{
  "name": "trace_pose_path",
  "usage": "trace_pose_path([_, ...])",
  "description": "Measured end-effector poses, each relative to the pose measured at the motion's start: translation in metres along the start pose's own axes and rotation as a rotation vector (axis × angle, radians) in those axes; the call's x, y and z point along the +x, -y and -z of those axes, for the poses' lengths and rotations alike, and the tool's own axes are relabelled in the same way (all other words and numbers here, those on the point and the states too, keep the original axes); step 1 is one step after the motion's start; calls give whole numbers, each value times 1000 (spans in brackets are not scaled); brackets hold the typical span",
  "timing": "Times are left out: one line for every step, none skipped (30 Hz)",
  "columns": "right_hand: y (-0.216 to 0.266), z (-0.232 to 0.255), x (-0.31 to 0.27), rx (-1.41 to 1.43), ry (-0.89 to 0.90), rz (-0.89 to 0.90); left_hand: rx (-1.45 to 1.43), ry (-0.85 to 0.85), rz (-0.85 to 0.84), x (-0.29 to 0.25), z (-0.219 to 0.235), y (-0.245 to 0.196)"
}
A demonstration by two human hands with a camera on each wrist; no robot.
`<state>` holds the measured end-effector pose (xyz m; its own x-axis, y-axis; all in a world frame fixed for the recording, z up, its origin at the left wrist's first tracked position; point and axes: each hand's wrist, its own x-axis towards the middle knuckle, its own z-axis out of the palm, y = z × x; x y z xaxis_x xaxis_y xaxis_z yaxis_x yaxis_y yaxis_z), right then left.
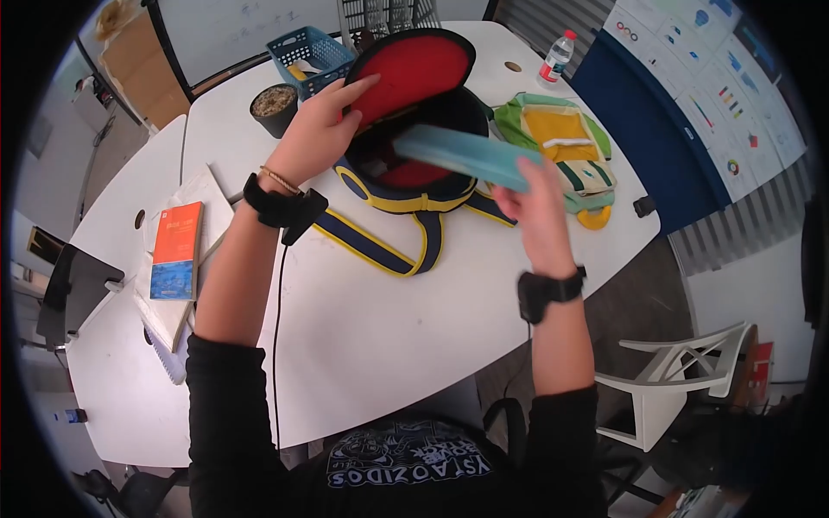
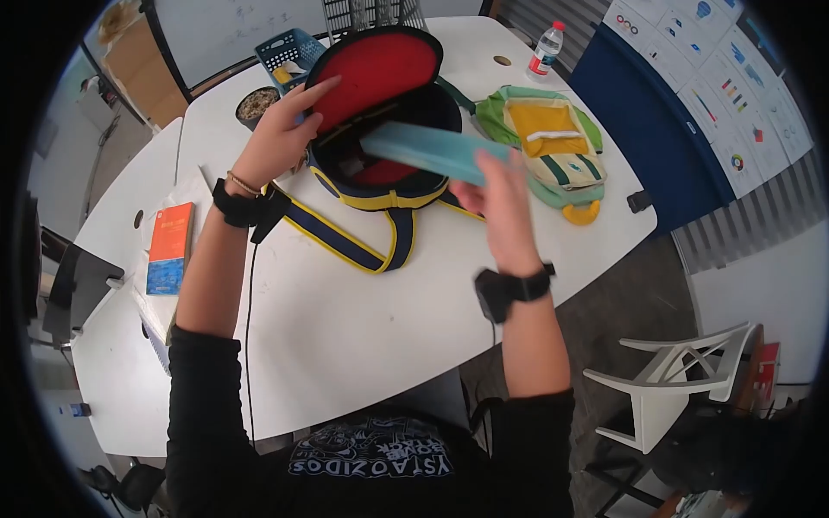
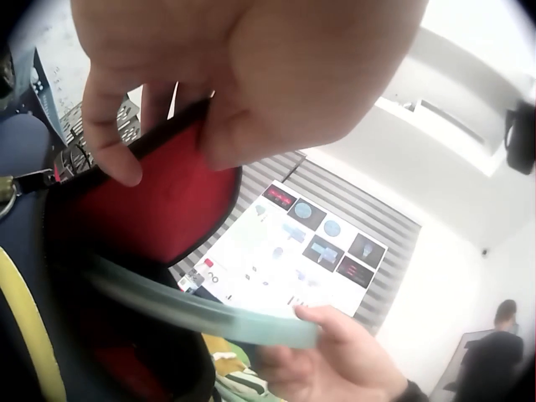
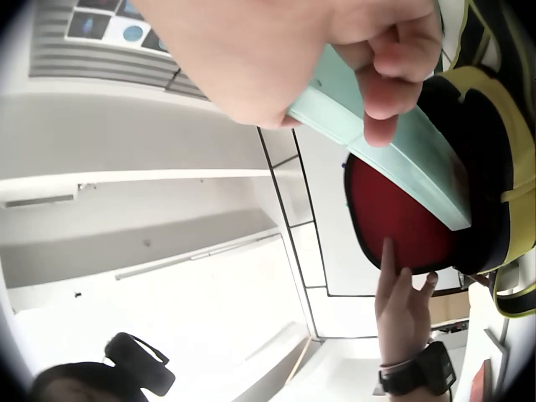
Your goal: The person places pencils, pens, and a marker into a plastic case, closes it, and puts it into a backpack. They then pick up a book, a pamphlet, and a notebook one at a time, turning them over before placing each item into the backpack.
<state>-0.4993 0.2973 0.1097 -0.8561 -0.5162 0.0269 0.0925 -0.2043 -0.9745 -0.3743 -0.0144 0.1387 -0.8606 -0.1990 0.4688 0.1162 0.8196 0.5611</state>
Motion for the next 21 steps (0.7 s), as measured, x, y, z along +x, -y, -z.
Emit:
trace_pose_path([-5, -19, 13, -43, 20, -34, 5, 8, 4, -2, -2, 0])
trace_pose_path([-10, -37, 26, -86, 39, -67, -27, -20, -8, -4, -4, -3])
trace_pose_path([-19, -51, 44, -130, 87, -84, -58, -48, -23, -6, -6, -5])
trace_pose_path([-33, -63, 61, -173, 132, -99, -52, -37, -26, -7, -6, -7])
trace_pose_path([-47, -77, 74, -98, 124, -109, -29, -47, -37, -8, -6, -10])
trace_pose_path([-59, -91, 83, -23, 118, -121, -6, -57, -45, -9, -6, -12])
trace_pose_path([-66, -101, 90, 4, 98, -129, -2, -45, -45, -10, -6, -12])
trace_pose_path([-75, -105, 97, 12, 95, -135, -23, -41, -11, -11, -6, -12])
trace_pose_path([-86, -109, 103, -5, 68, -66, -44, -41, 26, -13, -4, -11])
trace_pose_path([-95, -112, 110, -20, 45, 3, -38, -39, 35, -15, -3, -13])
trace_pose_path([-98, -111, 116, -15, 30, -15, -53, -66, 5, -17, -2, -15])
trace_pose_path([-102, -107, 124, 17, 26, -21, -69, -96, -26, -18, -3, -17])
trace_pose_path([-107, -104, 129, 65, -3, -33, -64, -98, -18, -20, -4, -16])
trace_pose_path([-109, -102, 131, 111, -35, -42, -55, -106, -46, -21, -5, -14])
trace_pose_path([-113, -98, 133, 108, -28, -42, -45, -116, -75, -21, -7, -13])
trace_pose_path([-119, -95, 136, 82, -27, -94, -42, -125, -71, -22, -11, -10])
trace_pose_path([-126, -92, 139, 56, -26, -144, -60, -144, -87, -23, -16, -6])
trace_pose_path([-132, -91, 139, 54, -16, -143, -78, -163, -104, -23, -18, -6])
trace_pose_path([-139, -89, 137, 83, -62, -179, -102, -134, -51, -24, -19, -8])
trace_pose_path([-146, -87, 137, 113, -109, -214, -99, -139, -50, -24, -21, -9])
trace_pose_path([-153, -86, 140, 171, -139, -234, -58, -139, -77, -25, -24, -8])
